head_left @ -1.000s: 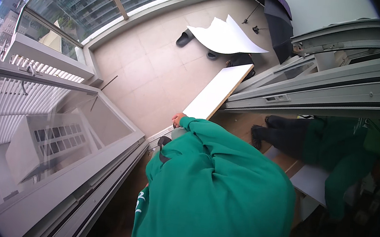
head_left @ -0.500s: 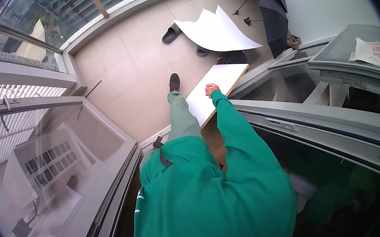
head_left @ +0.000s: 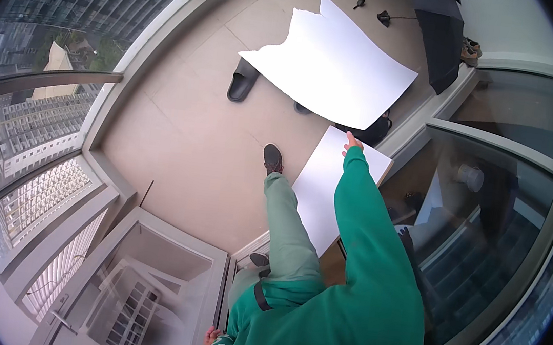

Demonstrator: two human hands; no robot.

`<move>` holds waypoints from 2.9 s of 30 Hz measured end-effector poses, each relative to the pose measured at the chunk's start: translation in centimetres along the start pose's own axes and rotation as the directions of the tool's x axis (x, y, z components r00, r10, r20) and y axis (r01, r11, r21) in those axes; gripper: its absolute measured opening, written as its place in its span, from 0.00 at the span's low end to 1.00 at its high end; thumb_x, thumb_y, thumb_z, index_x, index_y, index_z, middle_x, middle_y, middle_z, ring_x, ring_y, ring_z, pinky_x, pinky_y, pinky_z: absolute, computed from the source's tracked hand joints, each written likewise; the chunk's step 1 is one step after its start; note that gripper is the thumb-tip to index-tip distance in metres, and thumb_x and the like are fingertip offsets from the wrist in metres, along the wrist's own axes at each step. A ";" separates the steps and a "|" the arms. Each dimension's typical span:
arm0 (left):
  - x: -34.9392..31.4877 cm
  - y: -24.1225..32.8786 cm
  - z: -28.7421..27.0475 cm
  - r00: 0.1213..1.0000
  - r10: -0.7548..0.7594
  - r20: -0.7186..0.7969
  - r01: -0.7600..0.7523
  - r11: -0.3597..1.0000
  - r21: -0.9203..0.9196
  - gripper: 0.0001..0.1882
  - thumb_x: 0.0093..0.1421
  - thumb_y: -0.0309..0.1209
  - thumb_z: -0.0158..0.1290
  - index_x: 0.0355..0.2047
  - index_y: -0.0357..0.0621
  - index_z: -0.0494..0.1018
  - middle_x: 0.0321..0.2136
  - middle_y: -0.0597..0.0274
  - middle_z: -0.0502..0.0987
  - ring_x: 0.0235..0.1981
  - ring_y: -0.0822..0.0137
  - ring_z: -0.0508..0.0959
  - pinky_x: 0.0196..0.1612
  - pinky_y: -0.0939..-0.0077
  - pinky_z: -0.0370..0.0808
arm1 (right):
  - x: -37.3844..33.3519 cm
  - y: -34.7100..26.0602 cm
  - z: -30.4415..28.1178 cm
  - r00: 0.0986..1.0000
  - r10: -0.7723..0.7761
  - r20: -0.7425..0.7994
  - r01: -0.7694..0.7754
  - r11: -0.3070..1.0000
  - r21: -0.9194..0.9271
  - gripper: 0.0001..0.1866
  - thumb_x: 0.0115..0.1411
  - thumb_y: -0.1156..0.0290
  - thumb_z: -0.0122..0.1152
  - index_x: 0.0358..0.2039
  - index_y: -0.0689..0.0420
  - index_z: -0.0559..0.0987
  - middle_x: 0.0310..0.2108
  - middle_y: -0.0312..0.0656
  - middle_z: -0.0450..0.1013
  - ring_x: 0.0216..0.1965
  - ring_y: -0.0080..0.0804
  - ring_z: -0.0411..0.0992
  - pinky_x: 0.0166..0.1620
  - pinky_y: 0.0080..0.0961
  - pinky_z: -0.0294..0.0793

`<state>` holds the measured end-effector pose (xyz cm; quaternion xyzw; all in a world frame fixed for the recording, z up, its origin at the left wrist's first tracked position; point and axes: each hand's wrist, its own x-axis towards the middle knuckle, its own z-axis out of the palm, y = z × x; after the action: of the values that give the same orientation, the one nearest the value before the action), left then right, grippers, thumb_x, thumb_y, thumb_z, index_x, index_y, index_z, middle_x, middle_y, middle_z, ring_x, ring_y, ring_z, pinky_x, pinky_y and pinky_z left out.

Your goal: The person applies adhesive from a bottle onto a scraper and uses it to spread the adhesive onto the edge of a wooden cabinet panel.

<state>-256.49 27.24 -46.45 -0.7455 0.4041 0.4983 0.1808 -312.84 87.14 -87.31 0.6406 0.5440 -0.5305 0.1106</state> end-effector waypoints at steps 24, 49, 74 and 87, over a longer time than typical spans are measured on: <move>-1.0 9.7 11.0 0.965 0.196 0.177 -0.236 0.940 0.247 0.15 0.62 0.24 0.50 0.50 0.39 0.71 0.31 0.58 0.79 0.27 0.70 0.78 0.30 0.76 0.77 | -15.1 -24.9 8.7 0.924 -0.358 -0.135 0.368 0.732 0.573 0.34 0.63 0.78 0.54 0.66 0.67 0.51 0.43 0.61 0.73 0.31 0.46 0.79 0.30 0.34 0.85; -9.8 52.0 38.0 0.440 0.280 0.853 -0.283 0.945 -0.165 0.50 0.56 0.62 0.56 0.69 0.50 0.49 0.62 0.46 0.60 0.60 0.49 0.69 0.56 0.45 0.71 | -69.2 -10.9 7.1 0.759 -0.649 0.053 0.491 0.624 0.608 0.25 0.62 0.71 0.60 0.57 0.63 0.64 0.45 0.49 0.73 0.40 0.40 0.77 0.45 0.36 0.81; 10.3 42.7 30.8 0.465 0.711 0.527 -0.786 0.606 -0.124 0.34 0.52 0.23 0.50 0.59 0.31 0.52 0.48 0.41 0.70 0.47 0.51 0.77 0.48 0.57 0.75 | -55.9 10.7 -5.4 0.987 -0.030 0.155 0.112 0.825 -0.555 0.33 0.61 0.44 0.55 0.47 0.66 0.71 0.41 0.55 0.76 0.41 0.45 0.77 0.43 0.40 0.79; 3.2 33.4 34.0 0.390 0.597 0.701 -0.895 0.425 0.137 0.43 0.50 0.23 0.50 0.62 0.21 0.39 0.50 0.36 0.68 0.51 0.49 0.74 0.56 0.62 0.70 | -59.5 16.1 5.9 0.549 -0.596 0.587 0.834 0.348 -0.428 0.33 0.56 0.55 0.64 0.61 0.49 0.68 0.56 0.51 0.69 0.56 0.50 0.69 0.58 0.43 0.68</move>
<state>-302.36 28.47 -59.72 -0.2104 0.7472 0.5915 0.2181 -293.83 42.24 -49.20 0.1448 0.8939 -0.3875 0.1730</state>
